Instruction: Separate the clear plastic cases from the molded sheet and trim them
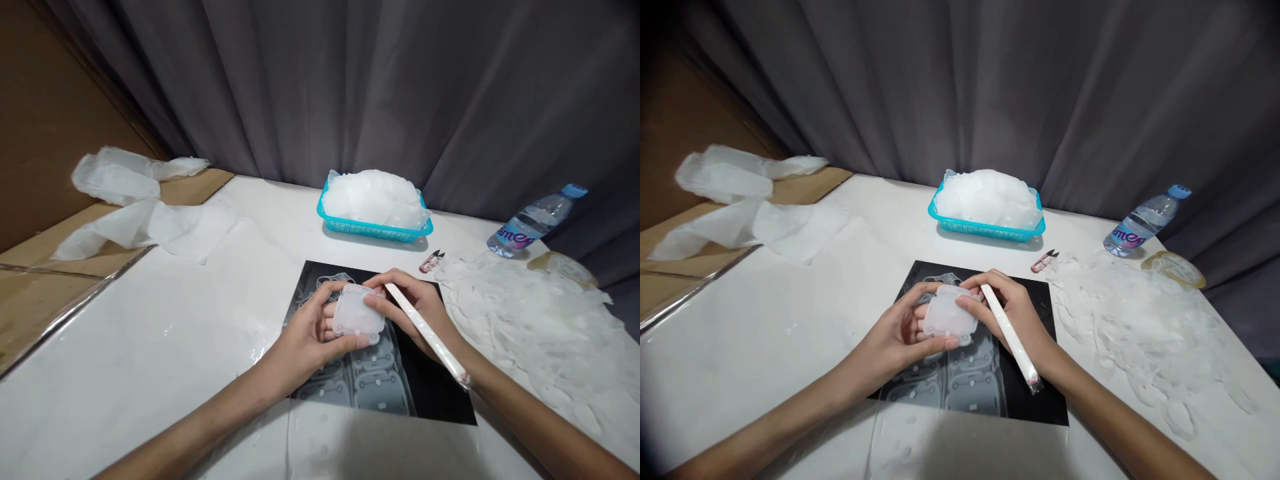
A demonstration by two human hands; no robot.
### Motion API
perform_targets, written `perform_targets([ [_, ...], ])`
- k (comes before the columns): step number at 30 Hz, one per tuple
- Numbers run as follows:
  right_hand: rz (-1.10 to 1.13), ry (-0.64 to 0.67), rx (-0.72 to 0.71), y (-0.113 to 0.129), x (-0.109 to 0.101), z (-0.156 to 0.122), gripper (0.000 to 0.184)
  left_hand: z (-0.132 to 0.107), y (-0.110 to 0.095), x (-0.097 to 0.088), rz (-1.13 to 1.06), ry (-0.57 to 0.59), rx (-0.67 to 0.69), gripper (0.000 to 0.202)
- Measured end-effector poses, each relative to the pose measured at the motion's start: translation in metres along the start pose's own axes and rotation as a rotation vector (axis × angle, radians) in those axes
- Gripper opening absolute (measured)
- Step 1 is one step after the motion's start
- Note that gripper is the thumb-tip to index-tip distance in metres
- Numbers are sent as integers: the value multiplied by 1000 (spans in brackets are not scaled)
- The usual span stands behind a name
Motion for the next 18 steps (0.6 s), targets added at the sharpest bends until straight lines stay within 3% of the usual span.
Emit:
perform_targets([
  [7,23,2,-3,3,-4,2,14,2,0,2,-52,67,7,69],
  [12,-146,-6,-145,11,-6,-1,15,3,-1,4,-127,125,34,64],
  [18,-173,-103,-143,6,-12,0,14,5,-1,-1,-146,88,50,58],
])
Point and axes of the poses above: each hand's wrist, its own z-axis towards the middle knuckle, its own x-axis out of the palm, y = z × x, the point moved 5 cm from there along z, towards the middle knuckle, and after that the axes turned 5 degrees about -x, right-handed, at the moved point
